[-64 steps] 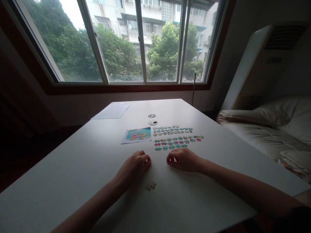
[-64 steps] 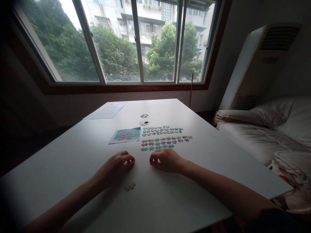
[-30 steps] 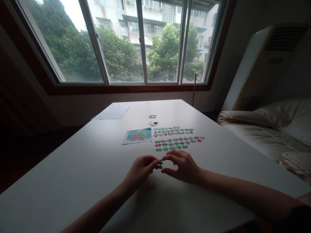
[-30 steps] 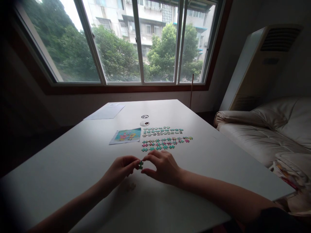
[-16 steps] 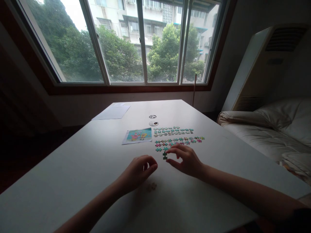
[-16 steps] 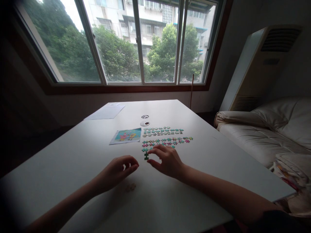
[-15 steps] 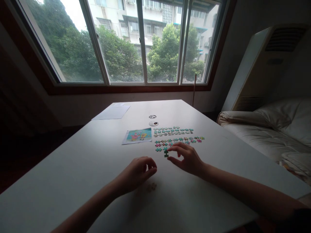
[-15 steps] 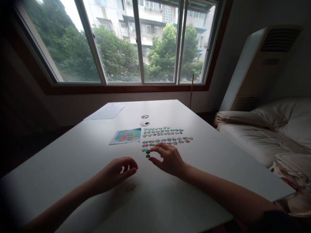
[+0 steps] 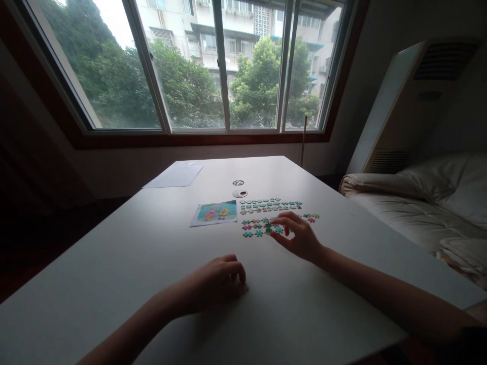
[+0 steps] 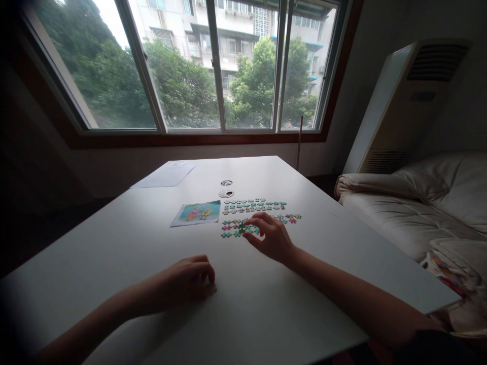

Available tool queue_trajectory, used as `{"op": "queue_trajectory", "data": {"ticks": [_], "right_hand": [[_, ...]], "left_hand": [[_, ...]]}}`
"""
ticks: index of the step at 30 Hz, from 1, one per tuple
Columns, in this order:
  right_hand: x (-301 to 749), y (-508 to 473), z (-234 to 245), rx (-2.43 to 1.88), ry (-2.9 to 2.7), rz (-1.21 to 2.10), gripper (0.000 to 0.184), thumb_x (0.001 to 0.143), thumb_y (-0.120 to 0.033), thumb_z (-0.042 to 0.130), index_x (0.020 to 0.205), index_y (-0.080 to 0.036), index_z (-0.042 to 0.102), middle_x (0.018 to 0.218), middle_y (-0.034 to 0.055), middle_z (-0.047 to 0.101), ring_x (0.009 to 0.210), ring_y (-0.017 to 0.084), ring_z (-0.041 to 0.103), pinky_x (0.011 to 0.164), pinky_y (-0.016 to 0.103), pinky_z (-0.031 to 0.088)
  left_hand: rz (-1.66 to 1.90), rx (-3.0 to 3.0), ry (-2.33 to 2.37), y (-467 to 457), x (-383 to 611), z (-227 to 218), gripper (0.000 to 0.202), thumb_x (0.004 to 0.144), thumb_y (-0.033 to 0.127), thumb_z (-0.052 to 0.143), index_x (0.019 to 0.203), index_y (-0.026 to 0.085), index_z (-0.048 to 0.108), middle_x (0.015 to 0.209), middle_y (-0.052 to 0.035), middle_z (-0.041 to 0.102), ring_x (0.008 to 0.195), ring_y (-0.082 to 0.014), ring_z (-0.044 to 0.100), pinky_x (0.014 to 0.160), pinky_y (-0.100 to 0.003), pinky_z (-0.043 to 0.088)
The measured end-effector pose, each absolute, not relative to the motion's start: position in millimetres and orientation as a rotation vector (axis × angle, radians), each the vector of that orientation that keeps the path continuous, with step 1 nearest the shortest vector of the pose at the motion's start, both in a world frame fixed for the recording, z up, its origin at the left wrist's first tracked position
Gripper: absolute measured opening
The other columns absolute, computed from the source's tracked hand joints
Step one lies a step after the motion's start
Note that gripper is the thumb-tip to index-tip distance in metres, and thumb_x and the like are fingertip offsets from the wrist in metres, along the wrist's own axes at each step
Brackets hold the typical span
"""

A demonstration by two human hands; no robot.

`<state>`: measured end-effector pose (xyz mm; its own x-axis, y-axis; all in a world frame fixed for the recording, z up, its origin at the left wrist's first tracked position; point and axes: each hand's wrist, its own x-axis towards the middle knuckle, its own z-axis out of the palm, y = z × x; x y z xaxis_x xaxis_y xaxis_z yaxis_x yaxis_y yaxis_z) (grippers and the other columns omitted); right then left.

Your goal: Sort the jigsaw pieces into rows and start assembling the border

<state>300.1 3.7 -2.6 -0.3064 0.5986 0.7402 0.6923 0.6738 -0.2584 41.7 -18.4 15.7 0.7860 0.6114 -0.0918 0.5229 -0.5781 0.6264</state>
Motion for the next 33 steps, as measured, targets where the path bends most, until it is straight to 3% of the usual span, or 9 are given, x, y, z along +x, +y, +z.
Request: {"op": "queue_trajectory", "data": {"ticks": [12, 17, 20, 33], "right_hand": [[305, 16, 3, -1.095, -2.039, -0.091, 0.023, 0.078, -0.036, 0.057, 0.094, -0.020, 0.060, 0.095, 0.0042, 0.060, 0.056, 0.007, 0.050, 0.061, 0.024, 0.045], [327, 56, 11, -1.320, -2.172, 0.088, 0.023, 0.076, -0.038, 0.057, 0.089, -0.019, 0.062, 0.086, 0.0022, 0.062, 0.054, 0.008, 0.052, 0.056, 0.022, 0.041], [351, 93, 13, -1.526, -2.148, 0.126, 0.027, 0.076, -0.039, 0.056, 0.092, -0.018, 0.063, 0.085, 0.0028, 0.064, 0.064, 0.011, 0.056, 0.061, 0.023, 0.041], [391, 172, 7, -1.791, -2.172, 0.329, 0.028, 0.069, -0.035, 0.064, 0.087, -0.014, 0.069, 0.083, 0.0071, 0.068, 0.068, 0.015, 0.061, 0.059, 0.021, 0.043]], "left_hand": [[0.274, 2.587, 0.803, -14, 37, 17, 0.016, 0.085, 0.022, 0.048, 0.090, 0.022, 0.063, 0.090, -0.0039, 0.057, 0.074, -0.0139, 0.056, 0.066, -0.021, 0.042], [0.216, 2.753, 0.815, -14, 37, 19, 0.020, 0.088, 0.022, 0.044, 0.090, 0.022, 0.063, 0.084, -0.0043, 0.058, 0.074, -0.0152, 0.055, 0.065, -0.022, 0.041], [0.216, 2.817, 0.818, -15, 37, 20, 0.022, 0.088, 0.019, 0.041, 0.090, 0.022, 0.063, 0.081, -0.0041, 0.058, 0.074, -0.0155, 0.055, 0.063, -0.023, 0.040], [0.370, 2.811, 1.009, -13, 41, 19, 0.020, 0.083, 0.019, 0.042, 0.071, 0.018, 0.057, 0.075, -0.0039, 0.057, 0.066, -0.0149, 0.052, 0.056, -0.023, 0.036]]}}
